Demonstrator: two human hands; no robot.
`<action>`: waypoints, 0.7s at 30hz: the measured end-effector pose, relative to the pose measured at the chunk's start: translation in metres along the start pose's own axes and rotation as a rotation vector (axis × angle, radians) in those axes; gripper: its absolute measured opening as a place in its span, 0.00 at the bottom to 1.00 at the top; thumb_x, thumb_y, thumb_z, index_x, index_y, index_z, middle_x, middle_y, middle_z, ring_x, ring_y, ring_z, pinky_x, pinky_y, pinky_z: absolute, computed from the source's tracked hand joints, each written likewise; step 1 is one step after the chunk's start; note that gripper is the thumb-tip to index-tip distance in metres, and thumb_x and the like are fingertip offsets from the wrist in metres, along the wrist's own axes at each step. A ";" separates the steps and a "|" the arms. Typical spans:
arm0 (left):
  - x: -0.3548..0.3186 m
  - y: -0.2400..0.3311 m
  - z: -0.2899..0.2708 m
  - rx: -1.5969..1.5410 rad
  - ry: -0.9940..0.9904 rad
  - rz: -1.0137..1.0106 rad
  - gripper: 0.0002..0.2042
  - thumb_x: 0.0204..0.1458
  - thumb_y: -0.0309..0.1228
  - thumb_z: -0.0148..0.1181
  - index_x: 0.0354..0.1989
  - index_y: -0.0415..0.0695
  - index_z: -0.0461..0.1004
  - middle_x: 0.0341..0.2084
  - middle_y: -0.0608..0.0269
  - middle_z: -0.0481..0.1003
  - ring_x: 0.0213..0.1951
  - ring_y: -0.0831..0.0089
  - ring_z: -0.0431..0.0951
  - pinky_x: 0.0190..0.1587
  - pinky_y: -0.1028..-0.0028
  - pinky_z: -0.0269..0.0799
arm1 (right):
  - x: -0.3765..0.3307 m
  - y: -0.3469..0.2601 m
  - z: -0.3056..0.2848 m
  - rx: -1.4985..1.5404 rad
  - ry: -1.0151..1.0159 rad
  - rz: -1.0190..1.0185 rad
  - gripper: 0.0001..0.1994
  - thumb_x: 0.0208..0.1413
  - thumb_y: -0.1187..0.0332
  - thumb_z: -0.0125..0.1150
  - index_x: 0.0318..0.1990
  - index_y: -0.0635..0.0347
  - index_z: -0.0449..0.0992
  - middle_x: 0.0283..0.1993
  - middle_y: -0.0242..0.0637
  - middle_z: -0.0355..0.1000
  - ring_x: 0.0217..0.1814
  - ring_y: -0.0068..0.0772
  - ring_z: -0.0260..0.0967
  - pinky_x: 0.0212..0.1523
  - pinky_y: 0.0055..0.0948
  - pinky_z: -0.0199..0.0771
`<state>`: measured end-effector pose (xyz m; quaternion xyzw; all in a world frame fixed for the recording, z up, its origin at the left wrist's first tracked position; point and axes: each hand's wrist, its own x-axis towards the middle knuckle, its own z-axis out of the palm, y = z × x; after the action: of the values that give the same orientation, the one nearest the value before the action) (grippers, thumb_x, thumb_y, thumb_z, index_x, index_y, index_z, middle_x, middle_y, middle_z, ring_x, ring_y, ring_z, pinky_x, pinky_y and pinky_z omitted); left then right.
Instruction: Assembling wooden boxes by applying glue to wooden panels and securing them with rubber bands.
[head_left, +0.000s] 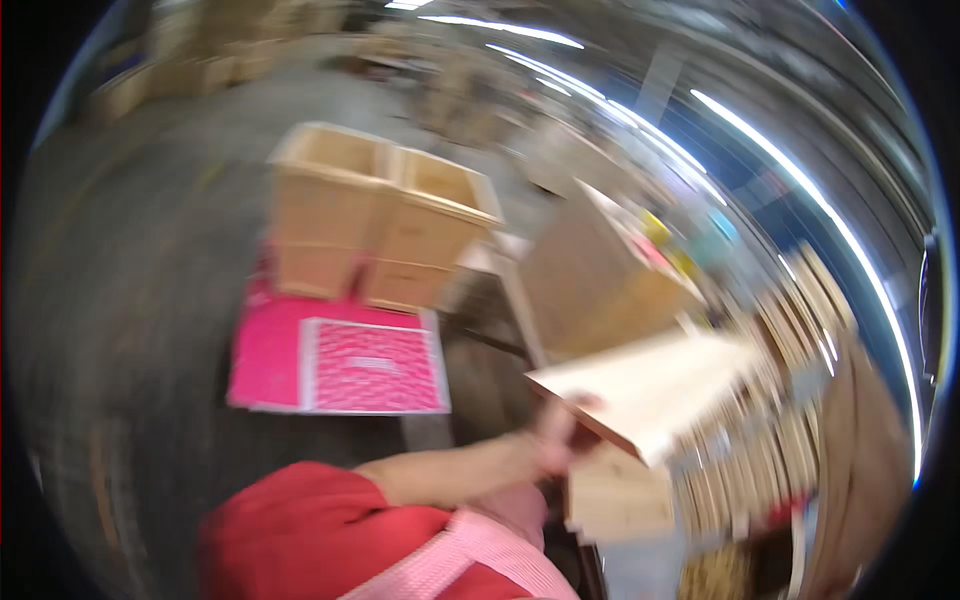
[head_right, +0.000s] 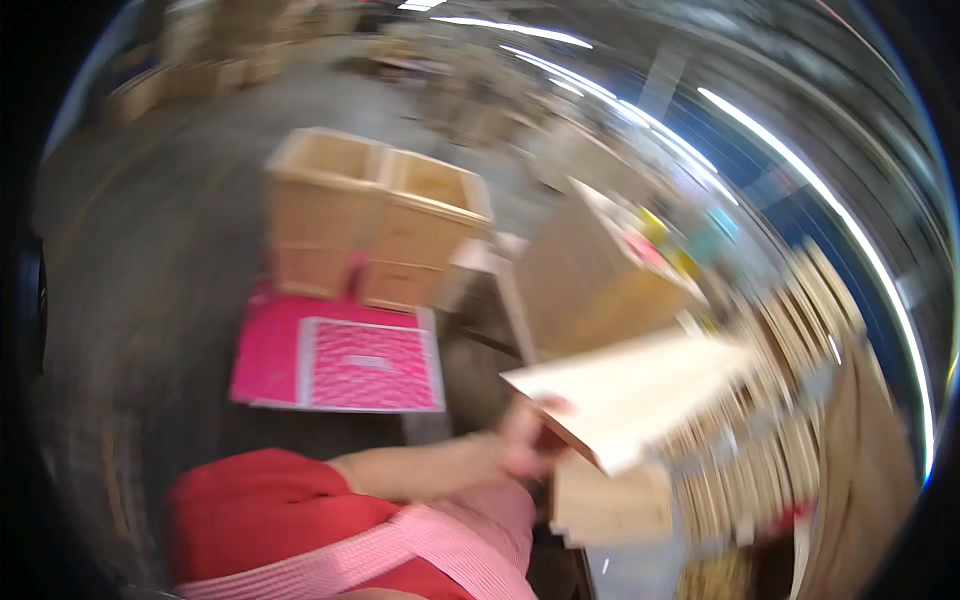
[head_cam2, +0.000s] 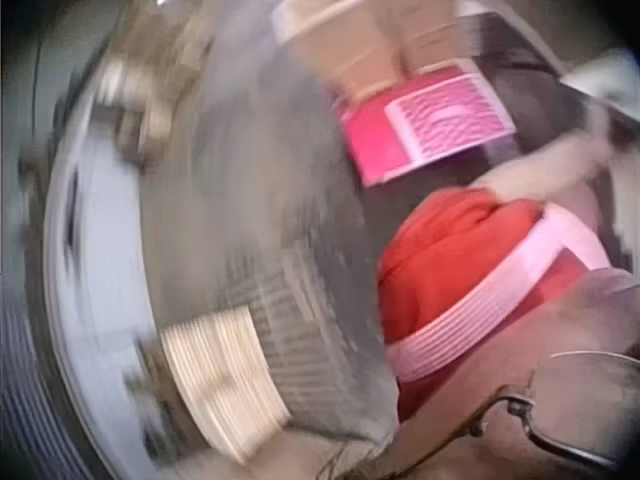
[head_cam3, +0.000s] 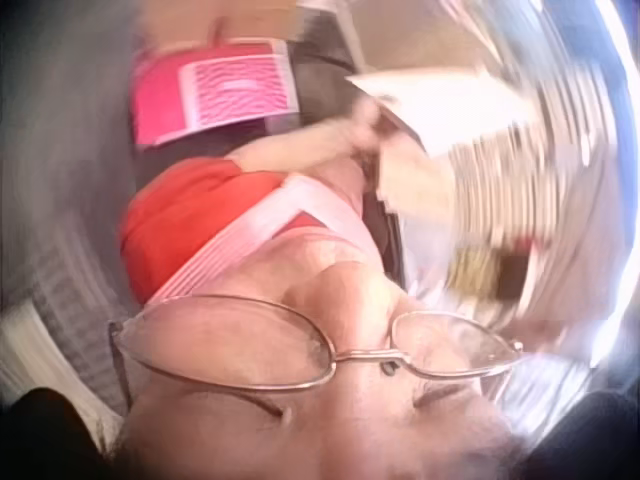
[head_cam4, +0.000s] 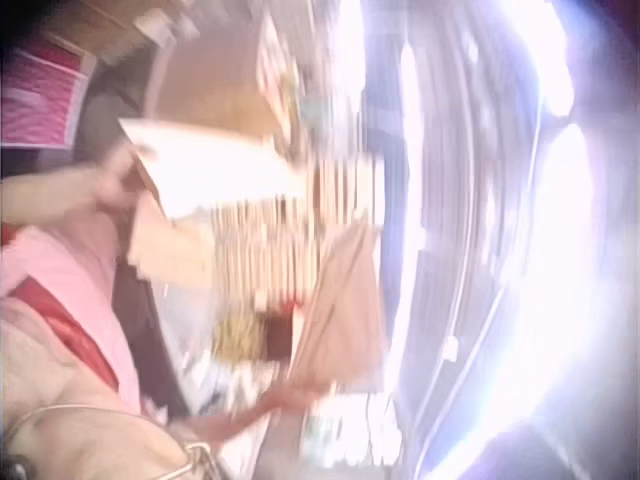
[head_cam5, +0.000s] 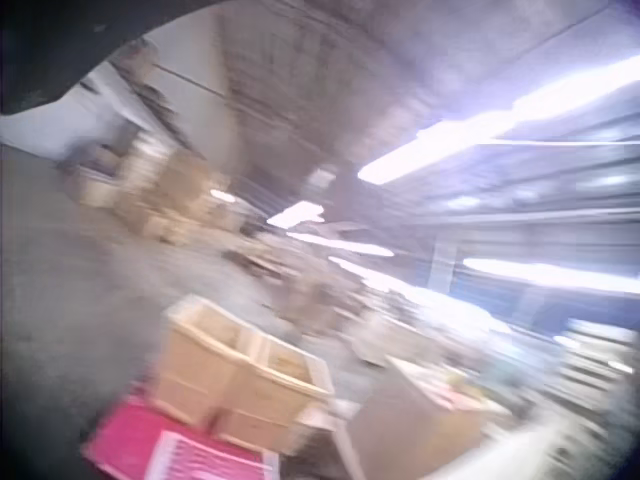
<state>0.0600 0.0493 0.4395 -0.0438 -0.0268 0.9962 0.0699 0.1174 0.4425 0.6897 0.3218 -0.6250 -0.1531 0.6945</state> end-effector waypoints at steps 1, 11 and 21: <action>0.007 0.007 -0.009 -0.037 -0.043 -0.068 0.13 0.44 0.31 0.65 0.38 0.43 0.74 0.36 0.59 0.77 0.41 0.64 0.78 0.50 0.65 0.76 | -0.004 0.018 -0.043 -0.157 -0.067 -0.088 0.19 0.62 0.71 0.47 0.60 0.62 0.70 0.56 0.47 0.73 0.58 0.45 0.70 0.62 0.42 0.65; 0.010 -0.008 -0.007 0.195 -0.220 -0.045 0.30 0.49 0.33 0.60 0.62 0.38 0.64 0.54 0.53 0.74 0.55 0.60 0.76 0.58 0.65 0.74 | 0.011 0.045 0.025 -0.281 0.064 0.371 0.10 0.62 0.72 0.60 0.49 0.62 0.77 0.40 0.46 0.79 0.37 0.45 0.79 0.37 0.35 0.77; 0.049 -0.008 -0.001 0.215 -0.094 0.006 0.31 0.47 0.31 0.59 0.62 0.38 0.62 0.55 0.52 0.73 0.55 0.56 0.75 0.58 0.56 0.74 | 0.055 0.190 0.174 -0.436 -0.036 0.093 0.12 0.60 0.71 0.59 0.50 0.55 0.77 0.43 0.45 0.79 0.43 0.49 0.78 0.42 0.38 0.79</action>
<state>0.0132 0.0641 0.4348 0.0106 0.0771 0.9945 0.0699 -0.0774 0.5059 0.8559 0.1320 -0.6038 -0.2581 0.7426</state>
